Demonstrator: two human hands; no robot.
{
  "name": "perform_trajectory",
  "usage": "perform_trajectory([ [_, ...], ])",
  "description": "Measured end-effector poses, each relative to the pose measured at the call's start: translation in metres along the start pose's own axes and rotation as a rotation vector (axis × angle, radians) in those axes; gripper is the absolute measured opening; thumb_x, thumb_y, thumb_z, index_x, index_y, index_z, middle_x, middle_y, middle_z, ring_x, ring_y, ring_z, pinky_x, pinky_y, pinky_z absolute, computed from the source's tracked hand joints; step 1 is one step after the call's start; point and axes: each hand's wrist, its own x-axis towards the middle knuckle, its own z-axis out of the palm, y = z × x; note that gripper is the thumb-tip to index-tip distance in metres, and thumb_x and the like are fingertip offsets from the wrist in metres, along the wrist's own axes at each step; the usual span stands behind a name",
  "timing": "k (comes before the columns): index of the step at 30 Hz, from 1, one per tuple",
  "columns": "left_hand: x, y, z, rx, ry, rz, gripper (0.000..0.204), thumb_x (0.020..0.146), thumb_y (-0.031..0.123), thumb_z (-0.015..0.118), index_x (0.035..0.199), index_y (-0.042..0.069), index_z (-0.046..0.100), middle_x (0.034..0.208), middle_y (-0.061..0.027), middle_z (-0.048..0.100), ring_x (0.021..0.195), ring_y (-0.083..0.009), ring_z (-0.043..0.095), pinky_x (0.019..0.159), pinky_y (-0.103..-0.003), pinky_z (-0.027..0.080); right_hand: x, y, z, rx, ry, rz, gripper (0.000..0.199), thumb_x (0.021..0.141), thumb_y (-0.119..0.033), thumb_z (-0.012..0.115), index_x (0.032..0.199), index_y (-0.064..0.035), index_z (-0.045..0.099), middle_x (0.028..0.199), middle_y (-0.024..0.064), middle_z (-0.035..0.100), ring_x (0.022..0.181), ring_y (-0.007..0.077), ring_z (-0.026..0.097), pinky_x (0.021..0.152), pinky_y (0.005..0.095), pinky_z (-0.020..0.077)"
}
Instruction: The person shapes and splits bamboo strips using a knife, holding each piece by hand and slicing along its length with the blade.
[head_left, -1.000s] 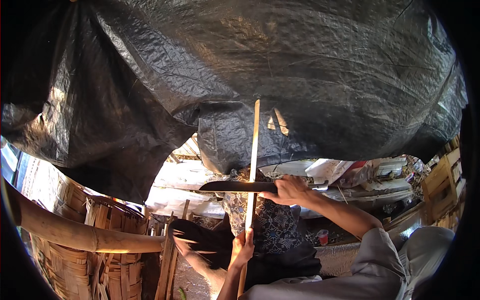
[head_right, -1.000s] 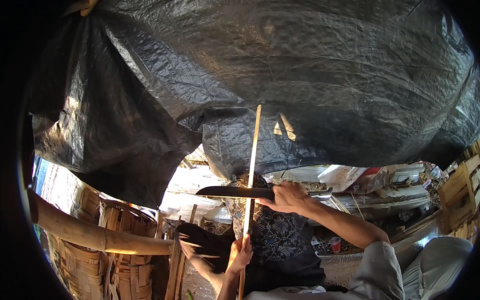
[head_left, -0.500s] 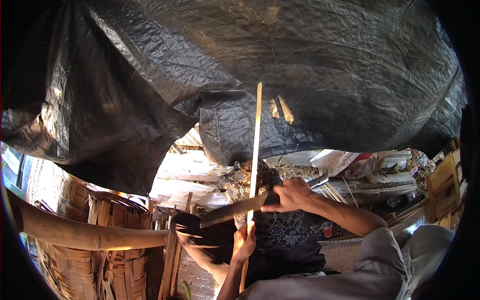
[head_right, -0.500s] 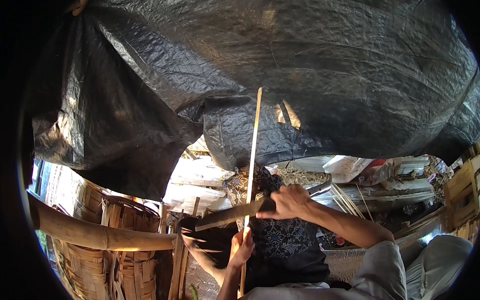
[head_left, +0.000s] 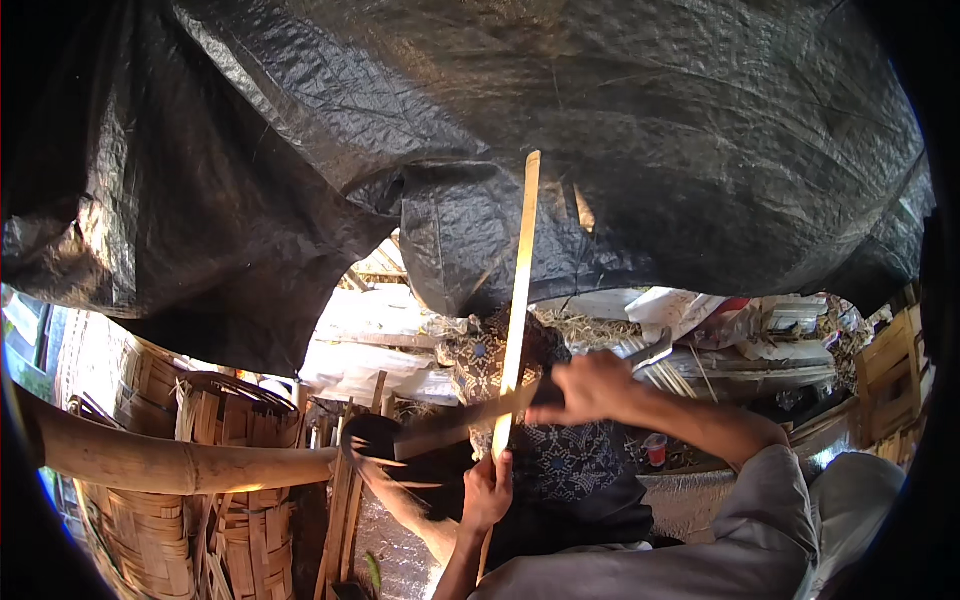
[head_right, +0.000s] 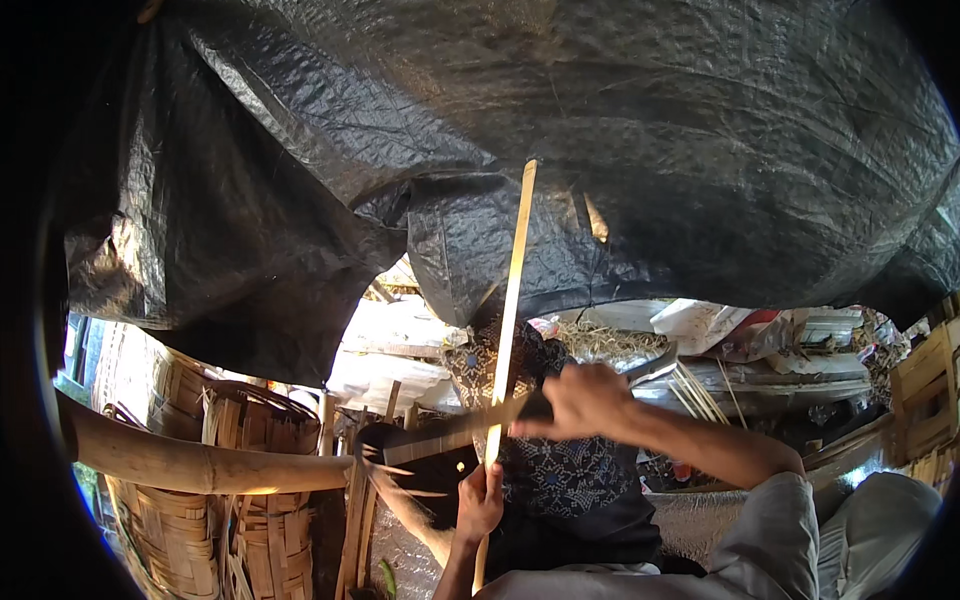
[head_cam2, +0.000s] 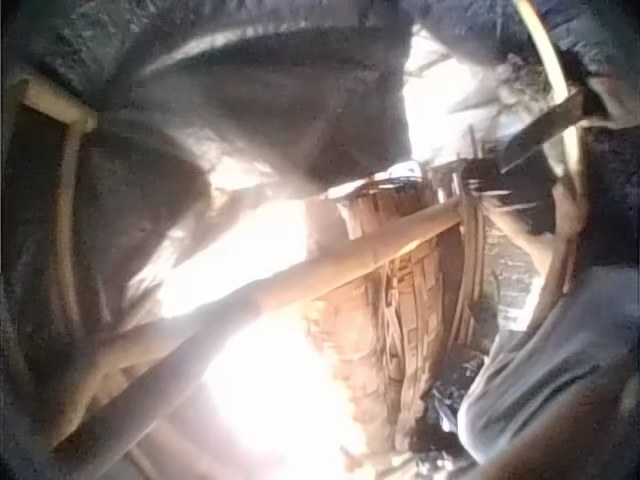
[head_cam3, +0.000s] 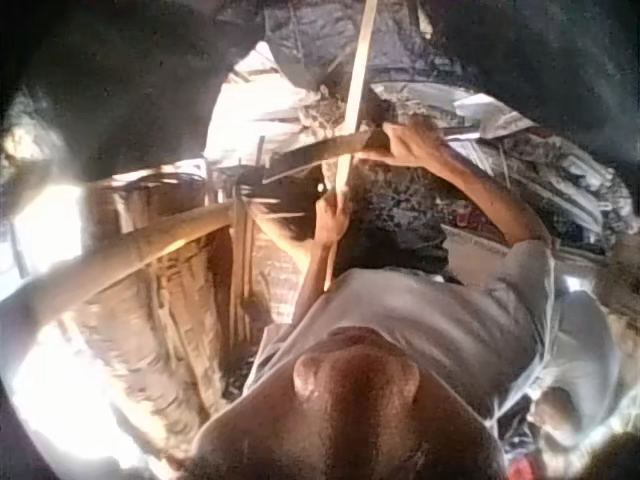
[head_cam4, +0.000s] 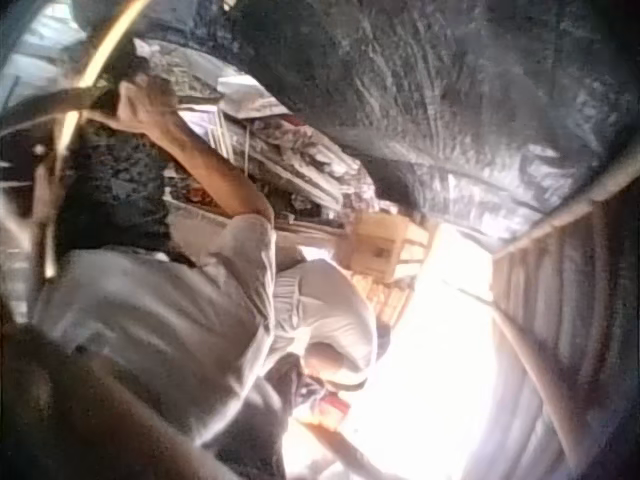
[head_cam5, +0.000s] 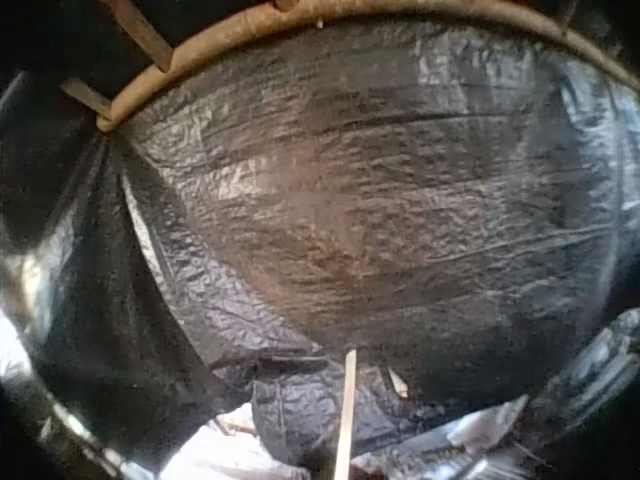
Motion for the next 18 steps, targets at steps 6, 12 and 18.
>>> perform_trajectory([
  [6,-0.002,0.013,-0.006,-0.028,0.026,0.038,0.040,0.091,0.031,0.049,0.073,-0.004,0.051,0.052,-0.0181,0.047,0.042,-0.0255,0.051,0.042,-0.034,0.037,0.029,0.040,-0.010,0.228,0.048,0.385,0.072,0.081,-0.068,0.040,0.051,-0.0031,0.047,0.041,-0.0010,0.038,0.032,0.0118,0.038,0.027,0.0305,0.0299],
  [12,-0.004,0.008,-0.004,-0.036,0.031,0.011,0.040,0.091,0.032,0.050,0.072,-0.003,0.051,0.051,-0.0146,0.047,0.045,-0.0173,0.049,0.044,-0.032,0.037,-0.004,-0.019,-0.010,-0.066,-0.213,-0.057,0.075,0.073,-0.073,0.046,0.059,0.0001,0.056,0.041,0.0121,0.049,0.038,0.0249,0.056,0.036,0.0375,0.0455],
  [18,-0.009,0.003,-0.007,-0.169,-0.087,-0.153,0.047,0.091,0.040,0.046,0.071,-0.003,0.050,0.051,-0.0021,0.041,0.051,-0.0073,0.037,0.045,-0.028,0.033,0.026,0.058,-0.010,0.134,0.218,0.406,0.079,0.082,-0.068,0.038,0.064,0.0063,0.058,0.051,0.0133,0.054,0.048,0.0268,0.060,0.040,0.0395,0.0460],
])
